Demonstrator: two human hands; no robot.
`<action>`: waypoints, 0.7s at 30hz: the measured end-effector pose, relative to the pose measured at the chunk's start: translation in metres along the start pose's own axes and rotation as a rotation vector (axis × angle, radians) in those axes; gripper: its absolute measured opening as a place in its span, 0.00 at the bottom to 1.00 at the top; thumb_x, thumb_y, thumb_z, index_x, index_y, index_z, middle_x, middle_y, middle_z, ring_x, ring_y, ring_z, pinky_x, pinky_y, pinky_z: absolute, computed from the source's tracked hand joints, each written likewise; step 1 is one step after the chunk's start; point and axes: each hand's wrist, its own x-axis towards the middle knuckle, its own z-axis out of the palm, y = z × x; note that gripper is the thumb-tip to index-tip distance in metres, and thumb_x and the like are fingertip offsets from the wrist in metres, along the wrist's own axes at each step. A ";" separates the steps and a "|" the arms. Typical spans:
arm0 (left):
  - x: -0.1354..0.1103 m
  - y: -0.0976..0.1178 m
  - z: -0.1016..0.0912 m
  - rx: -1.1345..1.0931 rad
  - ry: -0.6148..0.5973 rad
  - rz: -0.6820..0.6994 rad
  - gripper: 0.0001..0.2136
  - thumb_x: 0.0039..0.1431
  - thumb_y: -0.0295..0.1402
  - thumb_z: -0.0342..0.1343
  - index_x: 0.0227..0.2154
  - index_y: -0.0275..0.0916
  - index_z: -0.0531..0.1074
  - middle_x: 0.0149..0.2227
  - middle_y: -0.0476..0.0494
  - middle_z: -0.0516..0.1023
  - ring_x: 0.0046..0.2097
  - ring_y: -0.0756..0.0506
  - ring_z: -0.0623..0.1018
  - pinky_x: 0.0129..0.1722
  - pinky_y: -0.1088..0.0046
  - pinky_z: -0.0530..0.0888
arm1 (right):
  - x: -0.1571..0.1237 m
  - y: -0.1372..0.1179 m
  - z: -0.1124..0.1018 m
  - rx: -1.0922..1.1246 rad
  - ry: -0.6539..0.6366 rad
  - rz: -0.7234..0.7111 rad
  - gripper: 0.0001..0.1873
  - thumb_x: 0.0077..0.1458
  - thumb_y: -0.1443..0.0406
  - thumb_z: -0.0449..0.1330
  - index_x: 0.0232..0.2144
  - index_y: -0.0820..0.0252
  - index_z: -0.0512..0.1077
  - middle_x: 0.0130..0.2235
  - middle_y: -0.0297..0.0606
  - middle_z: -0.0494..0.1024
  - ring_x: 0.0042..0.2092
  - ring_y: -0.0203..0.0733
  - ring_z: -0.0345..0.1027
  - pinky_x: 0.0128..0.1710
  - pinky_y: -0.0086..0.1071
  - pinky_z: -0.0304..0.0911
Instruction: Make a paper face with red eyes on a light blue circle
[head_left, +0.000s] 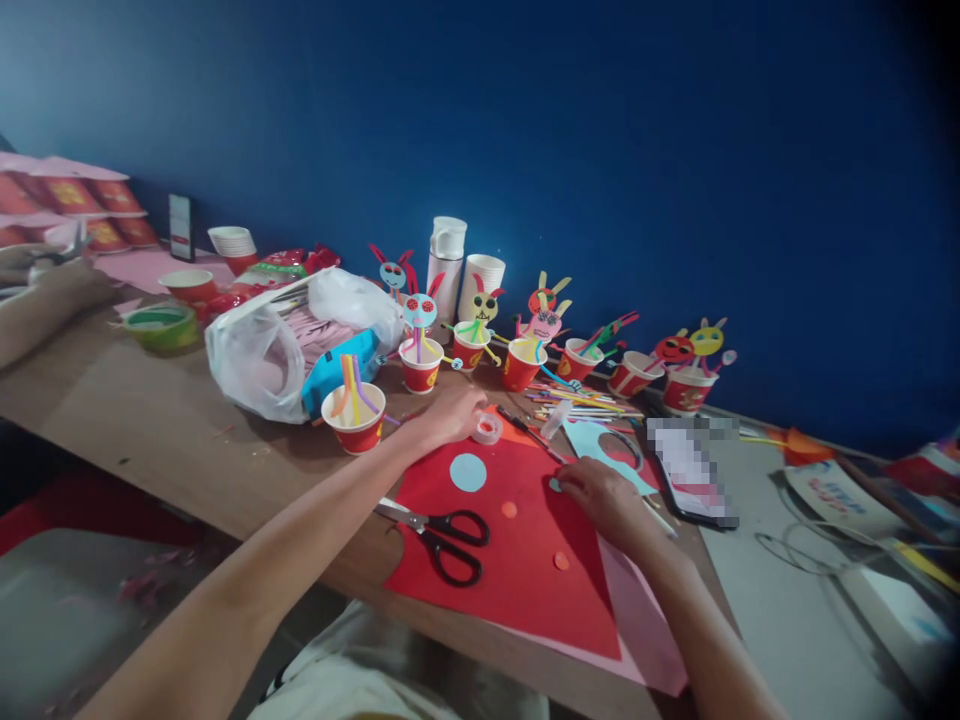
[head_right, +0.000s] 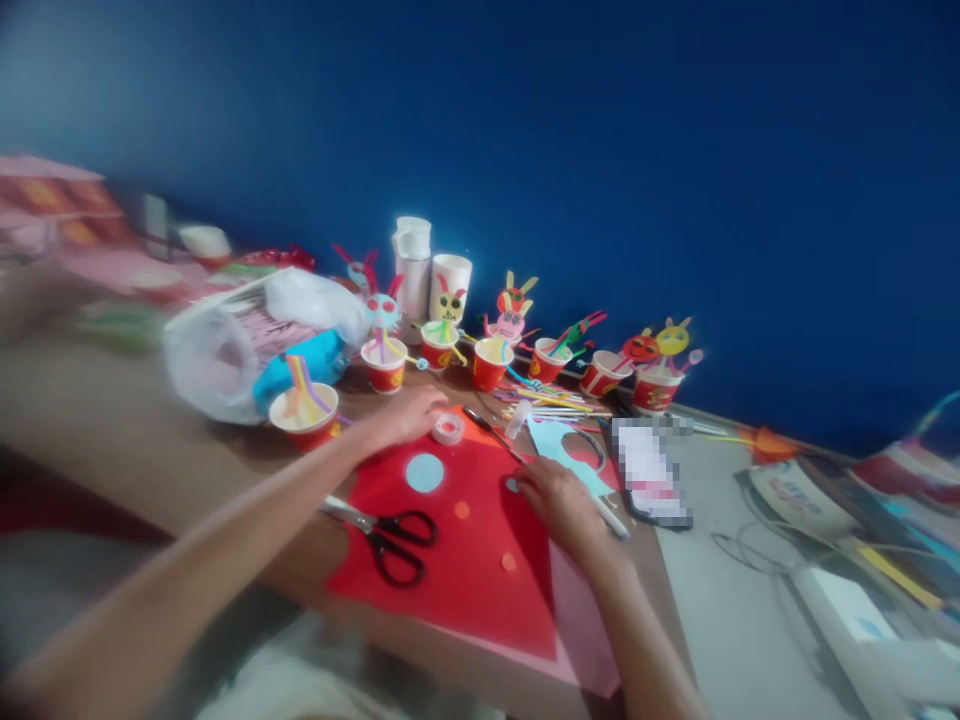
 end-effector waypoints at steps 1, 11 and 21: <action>0.003 -0.001 0.002 0.012 -0.008 -0.006 0.11 0.54 0.31 0.50 0.38 0.37 0.73 0.40 0.41 0.76 0.41 0.45 0.74 0.40 0.75 0.67 | 0.000 0.000 0.000 0.026 -0.008 0.016 0.11 0.56 0.63 0.50 0.33 0.56 0.73 0.34 0.37 0.74 0.36 0.41 0.68 0.34 0.31 0.61; 0.022 -0.003 0.018 0.118 -0.087 -0.089 0.10 0.52 0.35 0.51 0.31 0.37 0.74 0.34 0.41 0.77 0.35 0.45 0.75 0.31 0.76 0.66 | 0.002 0.003 0.015 0.166 0.014 -0.017 0.12 0.56 0.62 0.50 0.37 0.53 0.73 0.37 0.37 0.75 0.38 0.40 0.68 0.37 0.31 0.61; 0.036 -0.008 -0.011 0.242 -0.043 -0.189 0.10 0.51 0.35 0.52 0.33 0.35 0.73 0.36 0.40 0.76 0.37 0.44 0.75 0.32 0.76 0.67 | 0.000 0.001 0.016 0.220 0.039 0.072 0.10 0.55 0.63 0.50 0.31 0.57 0.70 0.34 0.36 0.74 0.34 0.39 0.67 0.34 0.30 0.59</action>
